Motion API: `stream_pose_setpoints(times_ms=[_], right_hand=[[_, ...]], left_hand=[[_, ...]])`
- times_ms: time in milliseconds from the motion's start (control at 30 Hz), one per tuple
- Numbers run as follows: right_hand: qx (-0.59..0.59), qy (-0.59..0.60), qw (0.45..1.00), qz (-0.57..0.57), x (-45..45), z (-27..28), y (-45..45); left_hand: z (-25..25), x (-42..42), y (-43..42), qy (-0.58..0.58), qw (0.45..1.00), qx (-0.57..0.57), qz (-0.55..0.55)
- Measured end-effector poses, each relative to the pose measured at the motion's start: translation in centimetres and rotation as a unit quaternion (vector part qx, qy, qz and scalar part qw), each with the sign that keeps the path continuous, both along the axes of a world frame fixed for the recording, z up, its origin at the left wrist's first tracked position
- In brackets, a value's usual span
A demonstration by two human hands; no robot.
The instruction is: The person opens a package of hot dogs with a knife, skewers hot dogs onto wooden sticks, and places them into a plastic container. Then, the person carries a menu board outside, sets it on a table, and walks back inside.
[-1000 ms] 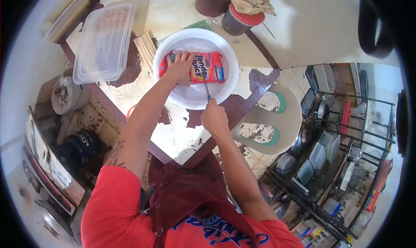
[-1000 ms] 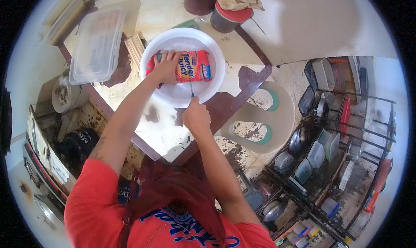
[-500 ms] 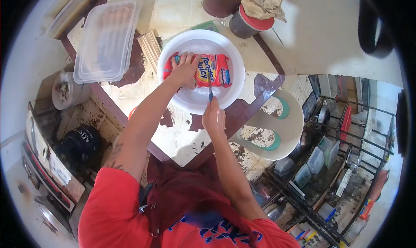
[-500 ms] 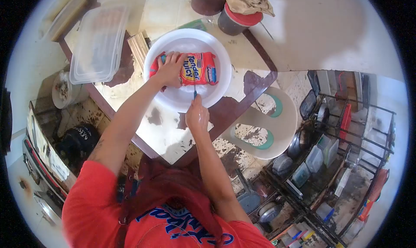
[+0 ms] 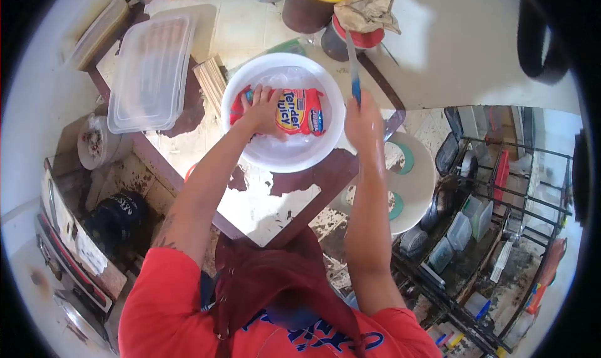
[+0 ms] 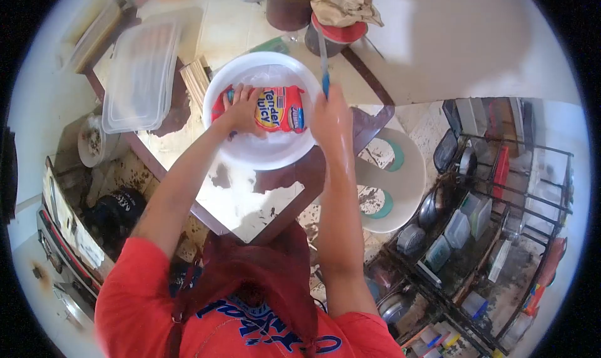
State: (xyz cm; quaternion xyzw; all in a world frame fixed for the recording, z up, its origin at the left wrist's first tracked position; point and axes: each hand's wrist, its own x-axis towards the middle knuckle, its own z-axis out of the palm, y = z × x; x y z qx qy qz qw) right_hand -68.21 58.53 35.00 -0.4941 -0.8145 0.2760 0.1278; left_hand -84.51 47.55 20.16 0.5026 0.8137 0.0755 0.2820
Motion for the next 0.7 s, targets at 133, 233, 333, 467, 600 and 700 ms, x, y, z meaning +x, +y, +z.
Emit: stream_pose_setpoints(times_ms=[133, 233, 333, 467, 600, 700], right_hand=[[0.002, -0.085, 0.988, -0.132, 9.1, -12.1, -1.9], [0.047, -0.119, 0.986, -0.103, 12.3, -17.6, -1.4], [0.062, -0.149, 0.984, -0.078, 12.5, -18.2, -1.3], [0.135, -0.084, 0.986, -0.058, 9.0, -15.6, -0.6], [0.058, 0.127, 0.989, 0.042, 1.1, -14.9, -2.0], [0.089, 0.004, 0.995, 0.049, -2.4, -15.1, -3.9]], left_hand=[[-1.1, 0.8, 2.2, -0.035, 0.991, 0.049, 0.117], [-1.1, 1.1, 2.7, -0.006, 0.989, 0.09, 0.12], [-0.6, 1.9, 3.3, 0.041, 0.99, 0.071, 0.113], [-2.3, 2.2, 4.3, 0.112, 0.981, 0.103, 0.117], [-2.7, 1.9, 4.3, 0.128, 0.982, 0.114, 0.081], [-2.3, 1.3, 4.2, 0.112, 0.988, 0.098, 0.048]])
